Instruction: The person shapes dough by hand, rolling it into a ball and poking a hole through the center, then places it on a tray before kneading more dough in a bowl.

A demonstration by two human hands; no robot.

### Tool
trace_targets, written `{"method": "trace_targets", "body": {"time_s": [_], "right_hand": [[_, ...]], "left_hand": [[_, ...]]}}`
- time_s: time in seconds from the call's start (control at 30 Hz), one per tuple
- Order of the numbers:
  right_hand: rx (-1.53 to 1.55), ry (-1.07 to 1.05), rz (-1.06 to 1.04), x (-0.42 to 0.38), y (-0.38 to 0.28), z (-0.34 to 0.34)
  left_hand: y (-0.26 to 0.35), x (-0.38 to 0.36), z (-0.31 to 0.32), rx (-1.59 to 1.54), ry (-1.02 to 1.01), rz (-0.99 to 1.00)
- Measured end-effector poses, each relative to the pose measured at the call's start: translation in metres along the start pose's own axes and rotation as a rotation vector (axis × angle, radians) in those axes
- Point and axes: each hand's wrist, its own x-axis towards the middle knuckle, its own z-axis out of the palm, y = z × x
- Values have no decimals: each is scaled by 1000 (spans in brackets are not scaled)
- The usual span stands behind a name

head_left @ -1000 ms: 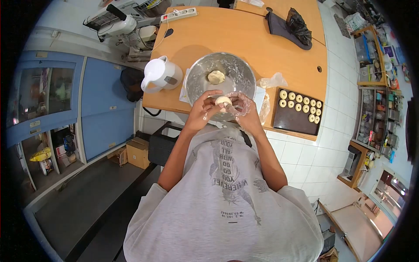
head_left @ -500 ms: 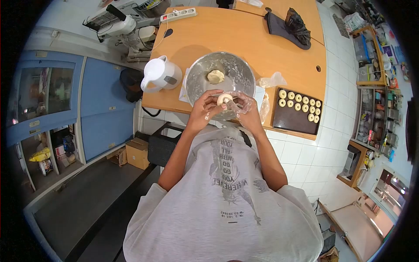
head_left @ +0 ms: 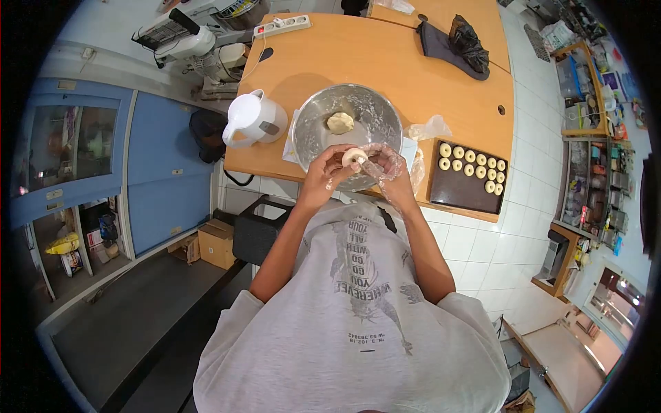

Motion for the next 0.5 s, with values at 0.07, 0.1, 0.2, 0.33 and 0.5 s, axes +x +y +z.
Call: {"method": "trace_targets", "body": {"time_s": [0.07, 0.1, 0.2, 0.33, 0.5], "right_hand": [[58, 12, 22, -2, -5, 3], [116, 24, 45, -3, -7, 5], [130, 8, 38, -4, -4, 6], [-55, -43, -133, -7, -1, 1], [-182, -47, -119, -7, -4, -2]], "left_hand": [[2, 0, 4, 20, 40, 1], [1, 0, 4, 21, 39, 2], [1, -1, 3, -27, 102, -8], [2, 0, 2, -45, 129, -35], [7, 2, 3, 30, 98, -63]]}}
